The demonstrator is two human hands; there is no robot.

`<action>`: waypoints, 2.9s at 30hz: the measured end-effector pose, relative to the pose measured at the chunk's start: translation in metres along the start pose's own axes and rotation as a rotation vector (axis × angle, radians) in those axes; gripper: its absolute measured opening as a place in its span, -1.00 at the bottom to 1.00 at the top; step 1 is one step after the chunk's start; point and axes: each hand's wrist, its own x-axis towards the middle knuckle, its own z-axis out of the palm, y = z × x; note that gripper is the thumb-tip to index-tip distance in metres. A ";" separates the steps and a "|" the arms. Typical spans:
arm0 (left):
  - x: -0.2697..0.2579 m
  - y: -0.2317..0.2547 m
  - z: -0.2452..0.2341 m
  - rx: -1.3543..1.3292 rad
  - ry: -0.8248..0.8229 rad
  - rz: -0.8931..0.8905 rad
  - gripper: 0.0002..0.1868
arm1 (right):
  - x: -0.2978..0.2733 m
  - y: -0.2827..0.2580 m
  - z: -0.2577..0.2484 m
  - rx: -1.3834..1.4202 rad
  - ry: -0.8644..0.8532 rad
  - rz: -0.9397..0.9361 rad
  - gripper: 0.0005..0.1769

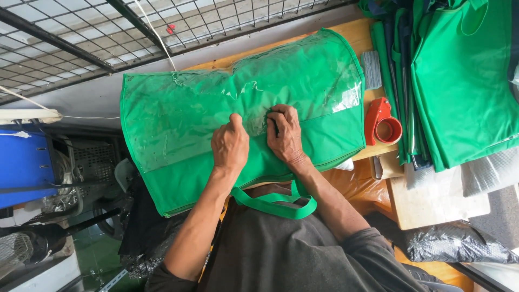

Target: Cleaning a pillow with a brush and then placing it inside a green zippered storage bag.

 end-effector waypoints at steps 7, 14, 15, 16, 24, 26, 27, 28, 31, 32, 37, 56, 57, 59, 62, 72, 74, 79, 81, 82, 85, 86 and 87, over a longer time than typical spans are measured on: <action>0.001 -0.004 0.004 -0.104 -0.092 -0.055 -0.80 | 0.000 0.000 0.000 -0.002 0.000 -0.010 -0.97; 0.007 -0.021 -0.026 -0.636 -0.195 -0.414 -0.75 | 0.000 0.000 0.001 0.000 0.024 -0.011 -0.96; 0.007 -0.023 -0.028 -0.717 -0.215 -0.439 -0.75 | 0.001 -0.001 0.001 0.004 0.022 -0.016 -0.95; 0.009 -0.020 -0.032 -0.717 -0.216 -0.440 -0.75 | 0.000 0.000 0.001 0.005 0.021 -0.015 -0.95; 0.004 -0.004 -0.018 -0.198 -0.297 -0.160 -0.83 | -0.001 0.004 0.003 -0.008 0.003 -0.021 -0.96; 0.002 -0.004 -0.008 -0.164 -0.302 -0.148 -0.86 | -0.001 0.003 0.003 -0.011 0.002 -0.019 -0.96; 0.002 -0.004 -0.003 -0.130 -0.308 -0.136 -0.88 | -0.001 0.002 0.003 -0.013 0.000 -0.016 -0.96; 0.002 -0.003 0.001 -0.130 -0.310 -0.136 -0.88 | -0.003 0.002 0.003 -0.013 -0.001 -0.014 -0.96; 0.008 -0.002 0.010 -0.072 -0.344 -0.090 -0.80 | -0.003 0.004 0.005 -0.017 0.008 -0.024 -0.96; 0.009 -0.001 0.009 -0.062 -0.344 -0.090 -0.78 | -0.004 0.004 0.005 -0.030 0.003 -0.026 -0.96; 0.007 -0.007 0.006 -0.184 -0.322 -0.122 -0.74 | -0.004 0.007 0.006 -0.048 0.003 -0.017 -0.97; -0.036 -0.014 -0.035 -0.225 -0.032 -0.166 -0.36 | 0.012 -0.007 0.002 -0.074 -0.094 -0.033 -0.92; -0.037 -0.013 -0.038 -0.244 -0.087 -0.186 -0.25 | 0.016 -0.014 0.001 -0.089 -0.120 -0.031 -0.84; -0.037 -0.011 -0.038 -0.200 -0.076 -0.163 -0.19 | 0.026 -0.039 0.004 -0.116 -0.176 0.007 -0.64; -0.042 -0.012 -0.036 -0.153 -0.071 -0.137 -0.07 | 0.032 -0.058 0.013 -0.215 -0.332 0.095 -0.35; -0.050 -0.018 -0.027 -0.119 -0.144 -0.159 0.03 | 0.016 -0.042 0.030 -0.312 -0.419 0.135 -0.55; -0.049 -0.020 -0.025 -0.129 -0.147 -0.158 0.01 | 0.022 -0.042 0.027 -0.292 -0.412 0.046 -0.60; -0.054 -0.026 -0.016 -0.155 -0.169 -0.170 0.06 | 0.022 -0.041 0.032 -0.192 -0.521 -0.342 -0.90; -0.054 -0.024 -0.016 -0.119 -0.164 -0.169 0.08 | 0.017 -0.038 0.038 -0.271 -0.512 -0.416 -0.82; -0.055 -0.026 -0.015 -0.122 -0.164 -0.166 0.08 | 0.016 -0.037 0.039 -0.275 -0.511 -0.414 -0.82; -0.058 -0.028 -0.012 -0.145 -0.161 -0.164 0.06 | 0.014 -0.034 0.037 -0.271 -0.555 -0.388 -0.76; -0.059 -0.028 -0.010 -0.142 -0.158 -0.161 0.08 | 0.013 -0.032 0.035 -0.270 -0.562 -0.388 -0.77; -0.060 -0.029 -0.010 -0.137 -0.157 -0.158 0.09 | 0.011 -0.031 0.034 -0.269 -0.568 -0.386 -0.78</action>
